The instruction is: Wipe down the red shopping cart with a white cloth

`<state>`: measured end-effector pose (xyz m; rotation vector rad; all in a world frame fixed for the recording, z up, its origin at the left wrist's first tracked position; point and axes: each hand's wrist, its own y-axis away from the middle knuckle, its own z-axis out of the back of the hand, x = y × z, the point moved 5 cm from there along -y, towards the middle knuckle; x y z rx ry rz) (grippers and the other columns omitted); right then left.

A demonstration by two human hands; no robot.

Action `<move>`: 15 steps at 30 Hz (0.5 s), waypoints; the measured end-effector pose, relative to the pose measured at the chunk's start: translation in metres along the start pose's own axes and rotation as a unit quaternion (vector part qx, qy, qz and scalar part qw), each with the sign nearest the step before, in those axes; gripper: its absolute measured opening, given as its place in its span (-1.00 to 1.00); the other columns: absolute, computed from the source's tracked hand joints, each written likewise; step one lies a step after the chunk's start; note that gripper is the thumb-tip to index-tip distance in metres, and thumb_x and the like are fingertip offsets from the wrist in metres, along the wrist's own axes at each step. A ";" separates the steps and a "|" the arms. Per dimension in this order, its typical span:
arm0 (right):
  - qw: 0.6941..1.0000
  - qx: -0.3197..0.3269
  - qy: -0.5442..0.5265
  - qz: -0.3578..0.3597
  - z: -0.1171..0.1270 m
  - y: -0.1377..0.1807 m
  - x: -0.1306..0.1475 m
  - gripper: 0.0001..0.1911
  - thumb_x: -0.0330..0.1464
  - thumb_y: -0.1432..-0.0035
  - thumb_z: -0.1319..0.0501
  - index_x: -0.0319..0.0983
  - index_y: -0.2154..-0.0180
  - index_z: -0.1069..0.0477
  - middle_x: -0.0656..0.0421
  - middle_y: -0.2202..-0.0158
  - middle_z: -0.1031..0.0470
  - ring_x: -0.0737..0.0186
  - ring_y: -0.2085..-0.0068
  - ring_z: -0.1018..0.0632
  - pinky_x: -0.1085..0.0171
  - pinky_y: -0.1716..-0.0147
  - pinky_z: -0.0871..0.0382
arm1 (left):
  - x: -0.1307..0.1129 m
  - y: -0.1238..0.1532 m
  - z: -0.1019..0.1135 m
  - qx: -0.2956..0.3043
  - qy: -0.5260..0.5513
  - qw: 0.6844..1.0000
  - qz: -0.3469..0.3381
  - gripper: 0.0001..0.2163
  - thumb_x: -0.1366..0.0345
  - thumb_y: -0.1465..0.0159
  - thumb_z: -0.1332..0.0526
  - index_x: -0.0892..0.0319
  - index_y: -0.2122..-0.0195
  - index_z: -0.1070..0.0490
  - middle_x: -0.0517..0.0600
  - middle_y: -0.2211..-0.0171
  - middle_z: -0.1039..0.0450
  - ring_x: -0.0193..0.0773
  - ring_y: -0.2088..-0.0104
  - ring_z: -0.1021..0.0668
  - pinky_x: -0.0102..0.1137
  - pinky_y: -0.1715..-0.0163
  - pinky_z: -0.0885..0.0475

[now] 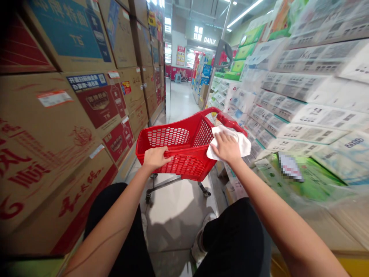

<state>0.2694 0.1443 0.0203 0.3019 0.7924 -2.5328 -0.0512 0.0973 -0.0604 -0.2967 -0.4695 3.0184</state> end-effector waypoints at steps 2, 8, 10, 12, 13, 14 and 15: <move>1.000 0.012 0.003 -0.005 0.003 -0.002 -0.025 -0.34 -0.06 -0.39 0.12 -0.41 -0.26 -0.24 -0.16 -0.21 -0.36 -0.14 -0.25 -0.31 0.03 -0.14 -0.14 | -0.002 0.000 0.001 -0.002 -0.004 1.000 0.005 -0.56 -0.19 -0.19 -0.11 0.05 0.20 -0.48 0.05 0.27 -0.60 -0.01 0.23 -0.59 -0.30 0.34 -0.25; 0.995 0.085 -0.001 -0.043 0.010 -0.005 -0.029 -0.38 -0.09 -0.42 0.19 -0.31 0.04 -0.52 -0.08 0.14 -0.60 -0.03 0.09 -0.56 0.09 0.03 -0.23 | 0.009 -0.004 0.003 -0.047 0.001 0.998 0.032 -0.62 0.01 -0.32 0.03 0.07 0.30 -0.50 0.06 0.33 -0.60 -0.04 0.26 -0.57 -0.22 0.24 -0.27; 0.997 0.059 -0.003 -0.058 0.014 0.000 -0.008 -0.37 -0.08 -0.41 0.16 -0.38 -0.03 -0.47 -0.15 0.07 -0.57 -0.08 0.02 -0.54 0.07 -0.01 -0.23 | 0.010 -0.007 0.004 -0.073 0.008 0.997 0.032 -0.61 0.09 -0.36 0.09 0.09 0.33 -0.49 0.08 0.30 -0.59 -0.04 0.21 -0.55 -0.17 0.14 -0.26; 0.998 0.013 -0.009 -0.064 0.016 0.005 0.022 -0.33 -0.07 -0.40 0.13 -0.47 -0.18 -0.33 -0.24 -0.12 -0.45 -0.15 -0.16 -0.43 0.03 -0.12 -0.18 | 0.002 -0.011 0.005 -0.102 0.015 0.994 0.029 -0.60 0.10 -0.38 0.10 0.11 0.32 -0.49 0.10 0.23 -0.59 -0.02 0.12 -0.51 -0.12 0.04 -0.23; 0.998 -0.006 -0.015 -0.064 0.015 0.006 0.039 -0.31 -0.08 -0.40 0.11 -0.52 -0.24 -0.25 -0.27 -0.21 -0.35 -0.17 -0.25 -0.34 0.01 -0.17 -0.13 | -0.006 -0.012 0.005 -0.113 0.021 0.993 0.020 -0.61 0.09 -0.38 0.09 0.11 0.29 -0.49 0.11 0.18 -0.58 -0.02 0.08 -0.49 -0.10 -0.01 -0.21; 0.998 -0.018 -0.025 -0.060 0.013 0.006 0.059 -0.29 -0.08 -0.39 0.10 -0.55 -0.27 -0.19 -0.29 -0.27 -0.26 -0.17 -0.31 -0.26 -0.01 -0.22 -0.09 | -0.016 -0.014 0.004 -0.120 0.030 0.992 0.005 -0.62 0.08 -0.39 0.08 0.11 0.25 -0.49 0.12 0.14 -0.57 -0.03 0.05 -0.47 -0.09 -0.05 -0.19; 0.998 -0.023 -0.039 -0.049 0.010 0.005 0.079 -0.29 -0.10 -0.40 0.09 -0.56 -0.29 -0.16 -0.28 -0.31 -0.20 -0.15 -0.35 -0.19 -0.01 -0.26 -0.04 | -0.028 -0.015 0.002 -0.121 0.041 0.992 -0.012 -0.63 0.07 -0.39 0.08 0.11 0.21 -0.48 0.12 0.11 -0.56 -0.04 0.03 -0.46 -0.10 -0.08 -0.17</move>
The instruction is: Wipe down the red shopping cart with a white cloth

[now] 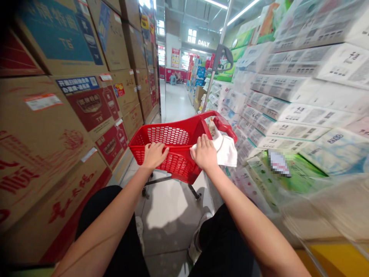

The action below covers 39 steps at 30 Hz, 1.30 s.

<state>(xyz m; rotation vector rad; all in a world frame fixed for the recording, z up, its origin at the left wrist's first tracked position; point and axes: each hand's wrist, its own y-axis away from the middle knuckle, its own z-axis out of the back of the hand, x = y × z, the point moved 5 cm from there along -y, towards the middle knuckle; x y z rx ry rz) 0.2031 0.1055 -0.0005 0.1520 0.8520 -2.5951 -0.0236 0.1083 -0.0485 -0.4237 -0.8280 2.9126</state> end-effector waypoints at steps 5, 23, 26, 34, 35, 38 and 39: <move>0.991 0.039 -0.090 0.090 -0.019 -0.011 0.081 -0.43 -0.26 -0.41 0.10 -0.49 -0.27 -0.22 -0.18 -0.31 -0.24 0.01 -0.36 -0.21 0.09 -0.31 -0.01 | -0.032 -0.006 -0.013 0.021 0.049 0.999 0.002 -0.60 0.20 -0.44 0.17 0.12 0.22 -0.47 0.08 0.12 -0.57 -0.09 0.05 -0.48 -0.15 -0.04 -0.19; 0.972 0.143 -0.061 0.176 0.072 0.002 -0.072 -0.38 -0.02 -0.39 0.12 -0.25 -0.20 -0.38 -0.04 -0.27 -0.34 -0.05 -0.36 -0.23 -0.10 -0.32 -0.03 | 0.027 -0.014 -0.009 -0.009 0.078 0.995 0.055 -0.59 0.07 -0.34 0.04 0.11 0.53 -0.43 0.02 0.41 -0.55 -0.15 0.20 -0.49 -0.22 0.08 -0.20; 0.959 0.131 -0.137 0.210 0.086 0.008 -0.076 -0.46 -0.09 -0.40 0.12 -0.17 -0.15 -0.43 0.08 -0.26 -0.37 -0.01 -0.37 -0.21 -0.10 -0.31 -0.07 | 0.052 -0.015 -0.007 0.000 0.089 0.995 0.050 -0.63 0.12 -0.31 0.01 0.12 0.56 -0.40 0.01 0.44 -0.51 -0.17 0.23 -0.47 -0.23 0.06 -0.22; 0.978 0.046 -0.173 0.103 0.107 0.021 0.015 -0.45 -0.13 -0.40 0.13 -0.23 -0.17 -0.40 0.00 -0.07 -0.53 -0.06 -0.06 -0.50 -0.02 -0.11 -0.23 | 0.033 -0.003 0.030 -0.115 0.208 0.966 0.100 -0.70 0.23 -0.38 0.08 0.14 0.03 -0.39 0.12 -0.06 -0.40 -0.16 -0.11 -0.41 -0.23 -0.16 -0.27; 0.982 0.035 -0.170 0.080 0.109 0.020 0.028 -0.44 -0.11 -0.39 0.12 -0.25 -0.19 -0.37 -0.02 -0.06 -0.53 -0.08 -0.05 -0.50 -0.03 -0.10 -0.23 | 0.016 0.003 0.038 -0.137 0.245 0.956 0.084 -0.71 0.22 -0.39 0.07 0.13 0.03 -0.37 0.11 -0.05 -0.40 -0.17 -0.11 -0.42 -0.24 -0.16 -0.29; 0.978 0.015 -0.193 0.073 0.112 0.015 0.056 -0.40 -0.04 -0.37 0.07 -0.26 -0.23 -0.30 -0.04 -0.07 -0.51 -0.10 -0.06 -0.47 -0.02 -0.11 -0.22 | -0.038 0.028 0.066 -0.170 0.320 0.932 0.028 -0.78 0.22 -0.38 0.02 0.09 0.07 -0.35 0.06 0.01 -0.43 -0.18 -0.06 -0.47 -0.24 -0.13 -0.36; 0.974 0.010 -0.210 0.087 0.112 0.013 0.061 -0.40 -0.02 -0.37 0.06 -0.25 -0.22 -0.30 -0.03 -0.08 -0.50 -0.09 -0.07 -0.46 0.00 -0.12 -0.22 | -0.050 0.038 0.075 -0.179 0.325 0.928 0.023 -0.81 0.21 -0.36 -0.04 0.06 0.07 -0.35 0.05 0.00 -0.43 -0.16 -0.07 -0.46 -0.22 -0.14 -0.36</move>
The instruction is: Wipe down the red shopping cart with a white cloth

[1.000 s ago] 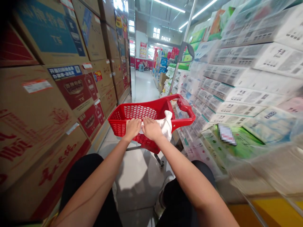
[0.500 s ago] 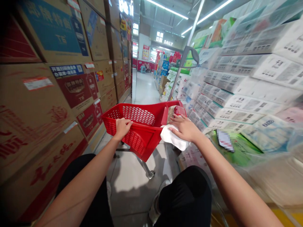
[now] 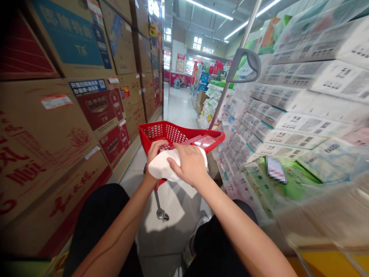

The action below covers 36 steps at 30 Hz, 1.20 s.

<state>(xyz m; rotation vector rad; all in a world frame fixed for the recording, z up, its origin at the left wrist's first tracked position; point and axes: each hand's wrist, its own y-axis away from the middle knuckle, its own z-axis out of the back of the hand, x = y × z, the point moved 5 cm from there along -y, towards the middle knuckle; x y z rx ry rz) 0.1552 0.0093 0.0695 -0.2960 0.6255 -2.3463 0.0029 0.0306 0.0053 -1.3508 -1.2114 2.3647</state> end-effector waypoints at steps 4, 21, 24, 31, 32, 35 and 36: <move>0.996 -0.001 -0.048 0.070 0.001 -0.009 -0.011 -0.47 -0.05 -0.38 0.03 -0.23 -0.17 -0.34 0.03 -0.17 -0.44 0.00 -0.20 -0.39 0.06 -0.22 -0.17 | -0.031 0.014 0.020 -0.004 0.018 1.000 0.001 -0.79 0.22 -0.37 -0.04 0.04 0.03 -0.37 0.04 0.00 -0.45 -0.13 -0.06 -0.48 -0.20 -0.13 -0.38; 0.996 -0.049 0.034 -0.067 0.018 -0.050 -0.159 -0.46 -0.16 -0.42 0.14 -0.32 -0.02 -0.48 -0.06 -0.04 -0.50 0.02 -0.03 -0.46 0.10 -0.07 -0.29 | -0.024 -0.016 0.005 0.108 -0.109 0.986 -0.057 -0.51 0.09 -0.20 -0.21 0.09 -0.15 -0.33 0.07 -0.03 -0.46 -0.02 -0.04 -0.47 -0.14 -0.17 -0.32; 0.999 0.001 -0.032 0.014 0.010 -0.050 -0.147 -0.50 -0.16 -0.40 0.09 -0.29 -0.13 -0.40 0.00 -0.07 -0.50 0.08 -0.06 -0.48 0.14 -0.10 -0.29 | -0.024 -0.014 0.006 0.095 -0.106 0.988 -0.057 -0.61 0.10 -0.18 -0.22 0.11 -0.02 -0.39 0.06 0.06 -0.48 -0.04 0.03 -0.47 -0.17 -0.10 -0.37; 0.989 0.015 -0.094 0.117 0.005 -0.043 -0.071 -0.59 -0.41 -0.26 0.02 -0.24 -0.05 -0.46 0.06 -0.03 -0.53 0.12 -0.07 -0.48 0.15 -0.12 -0.27 | -0.059 -0.015 0.008 0.148 -0.243 0.956 -0.074 -0.80 0.28 -0.24 -0.08 0.07 0.30 -0.51 0.04 0.29 -0.48 -0.04 0.17 -0.49 -0.03 -0.20 -0.21; 0.987 0.037 -0.100 0.116 0.002 -0.043 -0.065 -0.58 -0.44 -0.25 0.03 -0.23 -0.02 -0.48 0.09 -0.01 -0.55 0.14 -0.04 -0.50 0.18 -0.10 -0.29 | -0.064 -0.015 0.007 0.155 -0.263 0.949 -0.079 -0.79 0.32 -0.24 -0.06 0.08 0.34 -0.50 0.04 0.31 -0.49 -0.04 0.19 -0.49 -0.03 -0.20 -0.19; 0.990 0.075 -0.086 0.077 -0.003 -0.045 -0.067 -0.57 -0.41 -0.30 0.06 -0.20 -0.03 -0.50 0.14 -0.05 -0.54 0.16 -0.07 -0.50 0.22 -0.09 -0.28 | -0.070 -0.014 0.004 0.150 -0.266 0.949 -0.084 -0.83 0.37 -0.21 -0.05 0.11 0.40 -0.43 0.06 0.34 -0.49 -0.06 0.22 -0.49 -0.11 0.02 -0.30; 0.991 0.087 -0.080 0.056 -0.003 -0.047 -0.074 -0.57 -0.37 -0.34 0.08 -0.19 -0.04 -0.49 0.15 -0.07 -0.54 0.17 -0.08 -0.50 0.23 -0.09 -0.28 | -0.069 -0.014 0.003 0.140 -0.260 0.952 -0.085 -0.84 0.38 -0.20 -0.05 0.12 0.41 -0.41 0.06 0.36 -0.49 -0.06 0.23 -0.48 -0.13 0.09 -0.31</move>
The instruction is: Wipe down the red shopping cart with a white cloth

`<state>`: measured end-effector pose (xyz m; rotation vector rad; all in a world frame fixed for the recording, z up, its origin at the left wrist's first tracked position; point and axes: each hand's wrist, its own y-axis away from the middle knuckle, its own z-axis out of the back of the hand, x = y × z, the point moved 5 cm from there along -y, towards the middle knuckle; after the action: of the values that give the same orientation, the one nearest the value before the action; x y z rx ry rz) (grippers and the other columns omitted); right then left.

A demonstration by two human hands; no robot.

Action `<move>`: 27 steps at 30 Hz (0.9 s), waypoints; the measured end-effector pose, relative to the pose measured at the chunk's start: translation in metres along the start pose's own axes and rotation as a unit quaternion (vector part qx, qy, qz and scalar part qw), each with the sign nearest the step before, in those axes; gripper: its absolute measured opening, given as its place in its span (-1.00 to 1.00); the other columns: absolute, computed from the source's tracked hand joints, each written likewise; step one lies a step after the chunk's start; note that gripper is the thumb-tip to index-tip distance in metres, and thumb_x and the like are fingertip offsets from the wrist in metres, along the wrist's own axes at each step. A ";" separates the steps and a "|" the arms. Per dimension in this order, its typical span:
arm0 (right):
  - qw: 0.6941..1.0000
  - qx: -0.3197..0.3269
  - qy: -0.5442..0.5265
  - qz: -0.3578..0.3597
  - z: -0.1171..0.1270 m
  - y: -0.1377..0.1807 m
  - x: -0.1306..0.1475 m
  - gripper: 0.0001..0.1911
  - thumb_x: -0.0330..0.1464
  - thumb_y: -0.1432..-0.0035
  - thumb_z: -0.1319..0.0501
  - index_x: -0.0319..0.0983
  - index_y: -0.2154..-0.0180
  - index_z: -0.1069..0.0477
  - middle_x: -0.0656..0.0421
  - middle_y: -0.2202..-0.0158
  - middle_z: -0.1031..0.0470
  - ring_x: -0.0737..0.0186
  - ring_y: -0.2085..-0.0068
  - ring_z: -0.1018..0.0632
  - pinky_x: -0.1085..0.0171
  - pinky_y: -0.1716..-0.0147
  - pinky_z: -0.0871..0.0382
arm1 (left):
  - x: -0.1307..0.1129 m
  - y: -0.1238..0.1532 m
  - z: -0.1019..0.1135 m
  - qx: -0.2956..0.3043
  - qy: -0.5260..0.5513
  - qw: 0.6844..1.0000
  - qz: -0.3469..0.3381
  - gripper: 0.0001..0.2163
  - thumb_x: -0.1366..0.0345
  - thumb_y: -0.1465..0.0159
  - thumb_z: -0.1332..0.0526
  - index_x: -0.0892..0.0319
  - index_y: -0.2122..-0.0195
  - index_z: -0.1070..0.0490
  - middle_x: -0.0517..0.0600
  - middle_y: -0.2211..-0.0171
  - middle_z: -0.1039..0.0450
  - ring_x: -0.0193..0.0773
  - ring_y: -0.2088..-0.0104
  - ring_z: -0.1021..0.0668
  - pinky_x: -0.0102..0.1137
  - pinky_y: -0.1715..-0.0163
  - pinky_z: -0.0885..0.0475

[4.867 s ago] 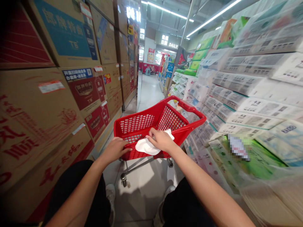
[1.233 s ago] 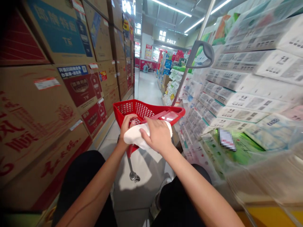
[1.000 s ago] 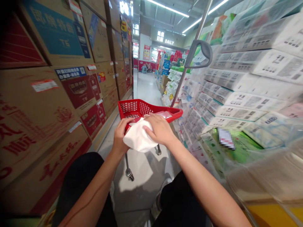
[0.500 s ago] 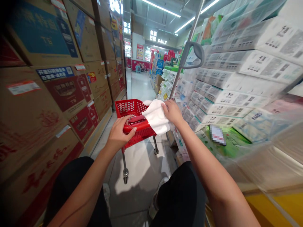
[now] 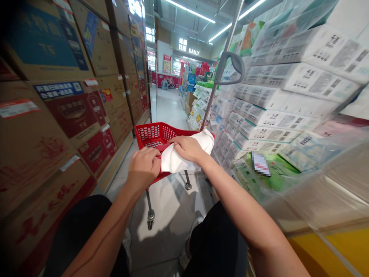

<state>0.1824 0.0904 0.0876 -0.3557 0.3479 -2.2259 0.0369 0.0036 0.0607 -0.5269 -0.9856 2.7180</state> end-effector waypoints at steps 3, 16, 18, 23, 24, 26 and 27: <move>0.996 0.042 -0.003 -0.084 0.005 -0.003 -0.035 -0.46 -0.25 -0.45 0.21 -0.19 0.03 -0.53 0.14 -0.03 -0.56 0.18 -0.04 -0.53 0.27 -0.03 -0.29 | 0.003 0.004 -0.004 -0.028 -0.003 1.000 -0.010 -0.88 0.39 -0.18 -0.06 0.13 0.43 -0.37 0.05 0.39 -0.48 -0.09 0.25 -0.47 -0.17 0.17 -0.28; 0.996 -0.047 0.043 0.061 -0.010 0.014 0.026 -0.54 -0.22 -0.44 0.15 -0.21 -0.08 -0.42 0.08 -0.10 -0.49 0.14 -0.15 -0.43 0.18 -0.21 -0.18 | -0.002 -0.018 0.002 0.107 -0.153 0.980 0.071 -0.54 0.20 -0.34 0.06 0.30 0.34 -0.63 0.25 0.43 -0.57 0.01 0.32 -0.59 -0.20 0.27 -0.31; 0.996 -0.045 0.039 0.065 -0.011 0.012 0.029 -0.54 -0.23 -0.44 0.15 -0.21 -0.10 -0.41 0.09 -0.11 -0.49 0.16 -0.17 -0.42 0.19 -0.22 -0.17 | -0.002 -0.022 -0.003 0.135 -0.159 0.977 0.039 -0.53 0.21 -0.34 0.07 0.32 0.32 -0.64 0.26 0.42 -0.58 0.03 0.32 -0.61 -0.18 0.26 -0.33; 0.989 0.050 0.061 -0.126 -0.001 -0.014 -0.041 -0.42 -0.10 -0.44 0.19 -0.23 0.01 -0.51 0.03 -0.04 -0.55 0.06 -0.07 -0.52 0.19 -0.05 -0.30 | 0.005 -0.020 -0.009 0.110 -0.163 0.980 -0.014 -0.50 0.22 -0.35 0.09 0.36 0.33 -0.64 0.28 0.42 -0.58 0.04 0.30 -0.62 -0.14 0.20 -0.37; 0.980 0.076 0.063 -0.174 0.001 -0.018 -0.058 -0.38 -0.06 -0.43 0.20 -0.25 0.05 -0.53 0.00 -0.01 -0.57 0.03 -0.04 -0.54 0.20 -0.01 -0.32 | 0.007 -0.019 -0.010 0.103 -0.160 0.982 -0.011 -0.50 0.22 -0.34 0.09 0.36 0.33 -0.64 0.27 0.42 -0.59 0.03 0.30 -0.62 -0.15 0.21 -0.38; 0.964 0.105 0.063 -0.234 0.004 -0.023 -0.077 -0.35 -0.02 -0.41 0.19 -0.27 0.09 -0.55 -0.05 0.01 -0.57 0.00 -0.01 -0.55 0.21 0.04 -0.33 | 0.011 -0.016 -0.010 0.090 -0.153 0.984 0.000 -0.50 0.21 -0.33 0.08 0.35 0.35 -0.64 0.25 0.41 -0.59 0.02 0.31 -0.62 -0.16 0.23 -0.39; 0.964 0.106 0.063 -0.236 0.004 -0.023 -0.079 -0.35 -0.03 -0.41 0.18 -0.27 0.09 -0.55 -0.05 0.01 -0.57 0.00 -0.01 -0.56 0.22 0.05 -0.33 | 0.013 -0.015 -0.011 0.081 -0.151 0.985 0.011 -0.51 0.21 -0.33 0.08 0.35 0.35 -0.64 0.25 0.41 -0.59 0.02 0.32 -0.62 -0.17 0.24 -0.40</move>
<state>0.2167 0.1658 0.0893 -0.1931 0.0895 -2.7333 0.0301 0.0254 0.0598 -0.0963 -0.8124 2.9212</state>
